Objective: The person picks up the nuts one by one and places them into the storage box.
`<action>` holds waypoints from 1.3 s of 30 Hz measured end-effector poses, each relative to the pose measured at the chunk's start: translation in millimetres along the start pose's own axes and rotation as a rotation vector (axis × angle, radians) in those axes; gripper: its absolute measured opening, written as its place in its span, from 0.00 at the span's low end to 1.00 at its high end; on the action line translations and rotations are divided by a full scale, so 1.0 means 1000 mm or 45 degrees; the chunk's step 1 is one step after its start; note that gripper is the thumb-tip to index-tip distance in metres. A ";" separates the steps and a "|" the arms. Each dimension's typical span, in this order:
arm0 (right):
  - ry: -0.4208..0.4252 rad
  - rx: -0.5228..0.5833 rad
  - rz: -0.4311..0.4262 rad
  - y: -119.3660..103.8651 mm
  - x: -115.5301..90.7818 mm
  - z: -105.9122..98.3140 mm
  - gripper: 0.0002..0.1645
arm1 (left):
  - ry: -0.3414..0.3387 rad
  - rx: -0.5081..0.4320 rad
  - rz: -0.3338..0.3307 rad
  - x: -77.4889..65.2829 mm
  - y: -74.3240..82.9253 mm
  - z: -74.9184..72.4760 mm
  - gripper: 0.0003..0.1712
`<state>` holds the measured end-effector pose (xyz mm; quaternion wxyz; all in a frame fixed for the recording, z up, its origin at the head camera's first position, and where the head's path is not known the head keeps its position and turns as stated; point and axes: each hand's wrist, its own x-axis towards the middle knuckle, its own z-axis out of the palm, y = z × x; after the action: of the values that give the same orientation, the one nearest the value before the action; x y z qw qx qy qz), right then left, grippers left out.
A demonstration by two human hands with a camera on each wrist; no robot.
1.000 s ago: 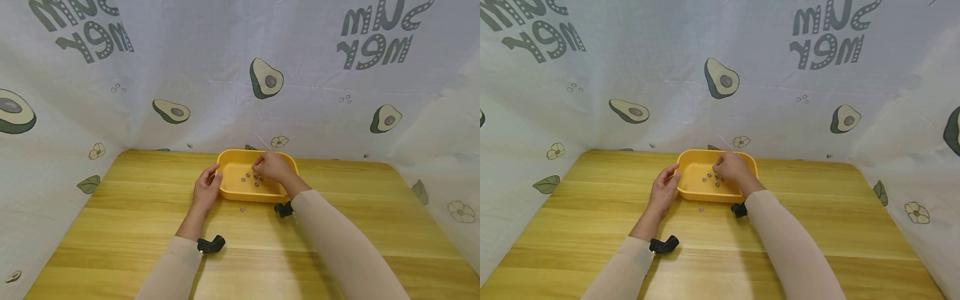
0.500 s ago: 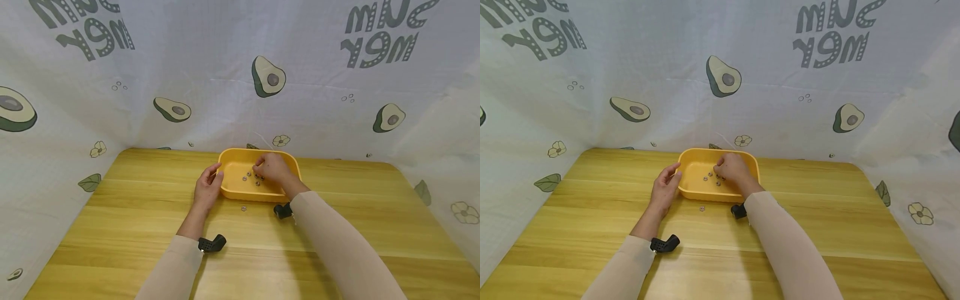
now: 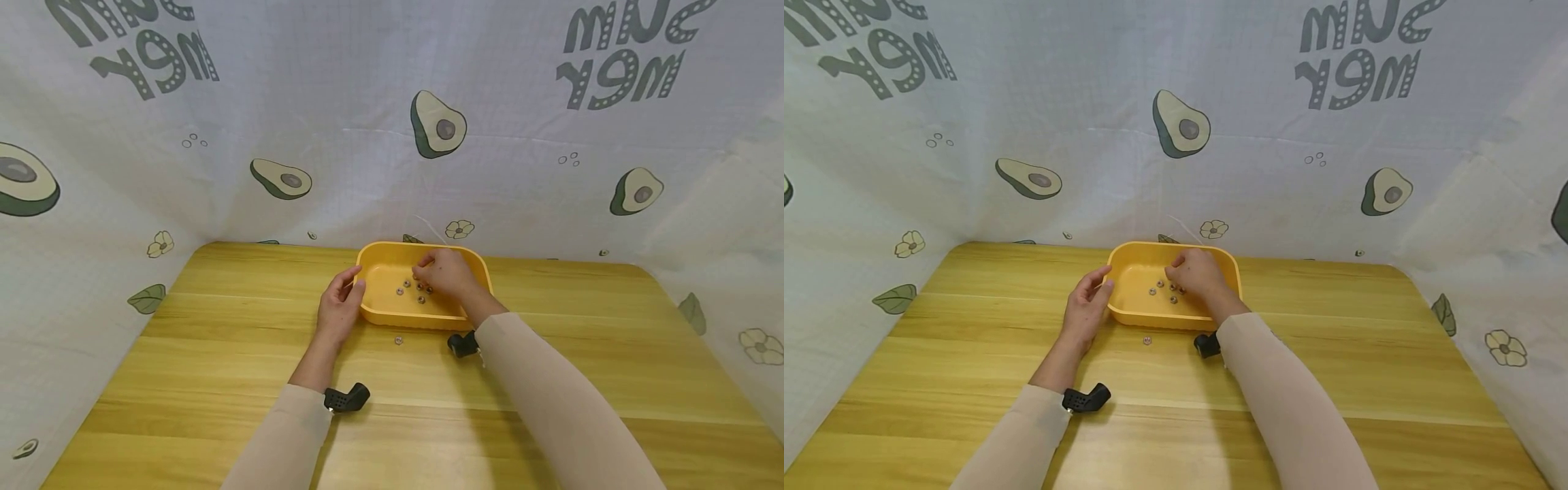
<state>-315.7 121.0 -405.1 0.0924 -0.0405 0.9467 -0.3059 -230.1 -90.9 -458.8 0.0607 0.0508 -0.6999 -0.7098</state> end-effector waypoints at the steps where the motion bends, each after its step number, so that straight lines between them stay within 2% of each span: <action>1: 0.000 0.008 0.005 -0.001 -0.001 0.000 0.15 | 0.001 -0.003 -0.002 0.000 0.000 0.000 0.24; 4: -0.002 0.031 -0.001 -0.004 -0.003 -0.003 0.15 | 0.006 -0.007 -0.010 0.000 0.001 0.000 0.23; 11: 0.004 0.117 -0.088 -0.011 -0.017 -0.010 0.16 | 0.008 -0.012 -0.015 -0.001 0.001 0.001 0.23; 19: 0.015 0.257 -0.146 -0.022 -0.050 -0.011 0.17 | 0.004 -0.004 -0.020 -0.001 0.001 0.000 0.24; 28: 0.052 0.357 -0.258 -0.031 -0.092 -0.012 0.11 | 0.006 -0.004 -0.012 -0.002 0.000 0.000 0.23; 33: 0.051 0.350 -0.262 -0.028 -0.108 -0.006 0.10 | 0.007 0.000 -0.010 -0.001 0.001 0.000 0.23; 39: 0.000 0.356 -0.204 -0.021 -0.124 0.007 0.09 | 0.006 0.014 -0.010 -0.001 0.001 -0.001 0.23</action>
<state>-192.7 116.2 -379.9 0.0726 -0.1025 0.8887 -0.4410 -229.2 -91.6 -458.1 0.0593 0.0557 -0.7035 -0.7060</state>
